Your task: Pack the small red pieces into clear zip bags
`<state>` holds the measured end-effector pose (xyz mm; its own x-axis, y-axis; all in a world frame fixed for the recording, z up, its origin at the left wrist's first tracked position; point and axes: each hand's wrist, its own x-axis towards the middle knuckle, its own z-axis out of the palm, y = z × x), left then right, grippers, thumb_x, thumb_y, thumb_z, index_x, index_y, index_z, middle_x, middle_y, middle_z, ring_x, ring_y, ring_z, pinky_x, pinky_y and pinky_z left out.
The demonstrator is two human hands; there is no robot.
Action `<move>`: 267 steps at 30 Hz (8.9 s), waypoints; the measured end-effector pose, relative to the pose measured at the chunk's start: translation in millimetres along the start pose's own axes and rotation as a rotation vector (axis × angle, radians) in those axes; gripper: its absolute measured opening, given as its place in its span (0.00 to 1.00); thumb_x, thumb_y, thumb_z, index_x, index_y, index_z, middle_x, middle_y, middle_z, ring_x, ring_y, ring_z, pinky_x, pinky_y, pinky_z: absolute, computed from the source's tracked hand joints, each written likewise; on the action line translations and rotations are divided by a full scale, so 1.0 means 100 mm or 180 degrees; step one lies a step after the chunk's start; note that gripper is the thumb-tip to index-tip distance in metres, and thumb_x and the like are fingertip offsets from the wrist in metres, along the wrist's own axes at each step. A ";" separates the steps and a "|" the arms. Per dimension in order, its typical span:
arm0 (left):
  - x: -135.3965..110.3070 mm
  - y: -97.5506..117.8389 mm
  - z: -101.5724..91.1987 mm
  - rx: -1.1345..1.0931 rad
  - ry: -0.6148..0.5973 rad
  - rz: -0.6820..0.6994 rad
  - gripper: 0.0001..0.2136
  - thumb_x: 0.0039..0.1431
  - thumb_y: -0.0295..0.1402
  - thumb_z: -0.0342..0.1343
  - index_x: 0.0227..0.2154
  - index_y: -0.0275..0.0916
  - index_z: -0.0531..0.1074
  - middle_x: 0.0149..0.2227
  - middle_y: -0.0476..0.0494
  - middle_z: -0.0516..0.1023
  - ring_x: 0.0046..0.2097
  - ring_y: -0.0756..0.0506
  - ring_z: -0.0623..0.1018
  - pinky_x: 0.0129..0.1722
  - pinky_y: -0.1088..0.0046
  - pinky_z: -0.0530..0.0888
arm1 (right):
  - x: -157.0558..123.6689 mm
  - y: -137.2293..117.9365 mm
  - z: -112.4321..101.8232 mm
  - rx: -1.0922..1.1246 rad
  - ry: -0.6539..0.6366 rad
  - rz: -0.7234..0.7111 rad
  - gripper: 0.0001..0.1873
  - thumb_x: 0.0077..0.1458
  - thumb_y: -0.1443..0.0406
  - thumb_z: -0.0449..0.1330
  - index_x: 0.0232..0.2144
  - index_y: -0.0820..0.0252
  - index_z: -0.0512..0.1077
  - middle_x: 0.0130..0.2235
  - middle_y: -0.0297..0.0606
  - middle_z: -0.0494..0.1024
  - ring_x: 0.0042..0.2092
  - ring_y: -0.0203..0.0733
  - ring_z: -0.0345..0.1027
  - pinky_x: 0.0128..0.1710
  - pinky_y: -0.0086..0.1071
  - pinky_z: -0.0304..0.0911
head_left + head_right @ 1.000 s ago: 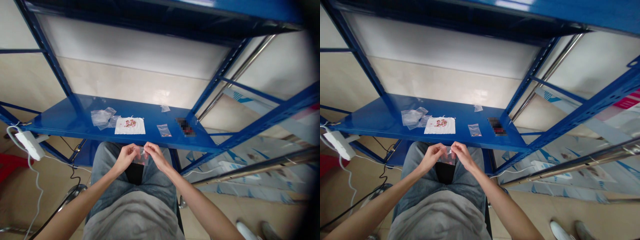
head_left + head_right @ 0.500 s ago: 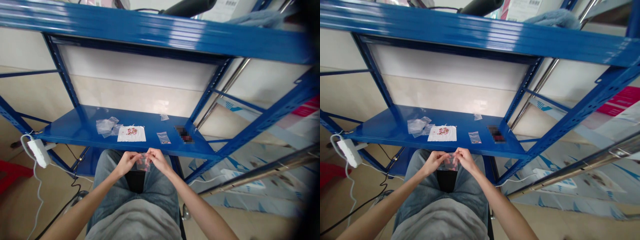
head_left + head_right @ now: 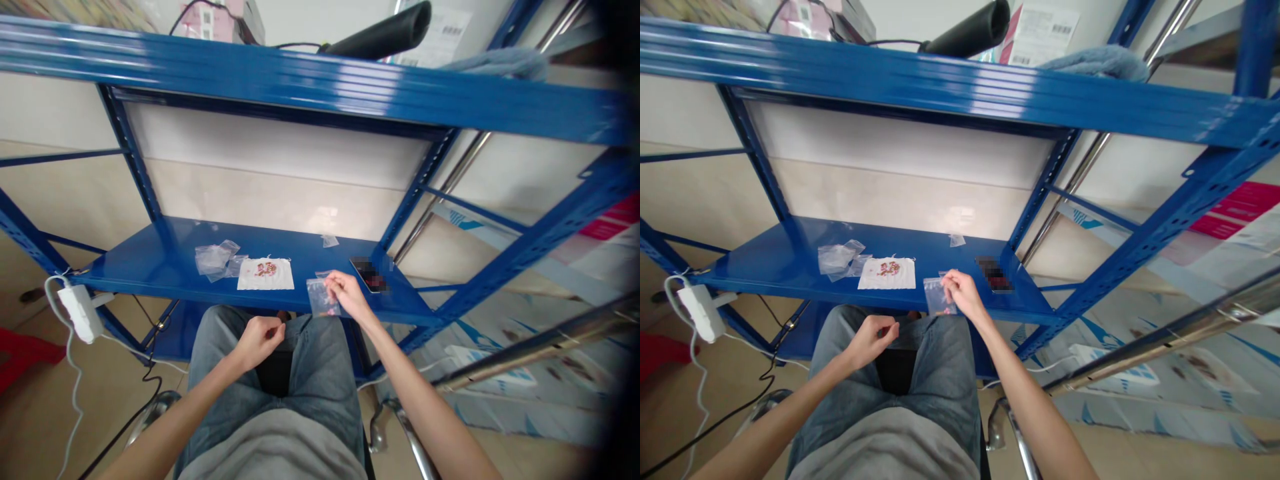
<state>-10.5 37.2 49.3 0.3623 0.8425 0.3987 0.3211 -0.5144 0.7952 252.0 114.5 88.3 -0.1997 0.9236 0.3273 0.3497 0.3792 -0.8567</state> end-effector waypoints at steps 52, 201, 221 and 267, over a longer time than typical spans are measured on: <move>-0.02 -0.22 -0.11 -0.1041 -0.0127 -0.0938 0.17 0.66 0.40 0.39 0.41 0.37 0.70 0.20 0.49 0.69 0.21 0.49 0.70 0.24 0.76 0.66 | 0.96 -0.52 1.37 0.0525 0.0173 -0.0705 0.14 0.55 0.68 0.54 0.44 0.60 0.71 0.33 0.35 0.72 0.34 0.37 0.66 0.35 0.29 0.62; 0.20 -0.45 -0.38 -0.2011 0.0936 -0.1553 0.11 0.44 0.36 0.65 0.29 0.35 0.75 0.28 0.43 0.78 0.31 0.47 0.77 0.30 0.75 0.72 | 0.77 -0.41 1.51 -0.0094 -0.1252 -0.1091 0.07 0.54 0.61 0.64 0.33 0.58 0.78 0.42 0.38 0.76 0.46 0.42 0.69 0.43 0.33 0.62; 0.18 -0.38 -0.39 -0.2198 0.0694 -0.1545 0.13 0.49 0.39 0.64 0.34 0.36 0.76 0.29 0.43 0.78 0.30 0.48 0.76 0.30 0.76 0.71 | 1.08 0.20 1.51 -0.1752 -0.0165 -0.0871 0.02 0.50 0.65 0.67 0.27 0.57 0.79 0.33 0.38 0.74 0.37 0.42 0.64 0.42 0.36 0.58; 0.16 -0.35 -0.38 -0.2042 0.0207 -0.1708 0.15 0.48 0.40 0.65 0.34 0.35 0.75 0.29 0.43 0.79 0.31 0.48 0.77 0.32 0.74 0.72 | 1.36 0.27 1.51 -0.1389 -0.0715 -0.1290 0.02 0.51 0.70 0.65 0.29 0.59 0.78 0.39 0.39 0.73 0.44 0.44 0.61 0.47 0.37 0.57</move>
<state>-49.1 74.6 44.8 0.2449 0.9646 -0.0978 -0.1318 0.1331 0.9823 96.1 241.3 49.8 -0.5649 0.6856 0.4592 0.5374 0.7280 -0.4257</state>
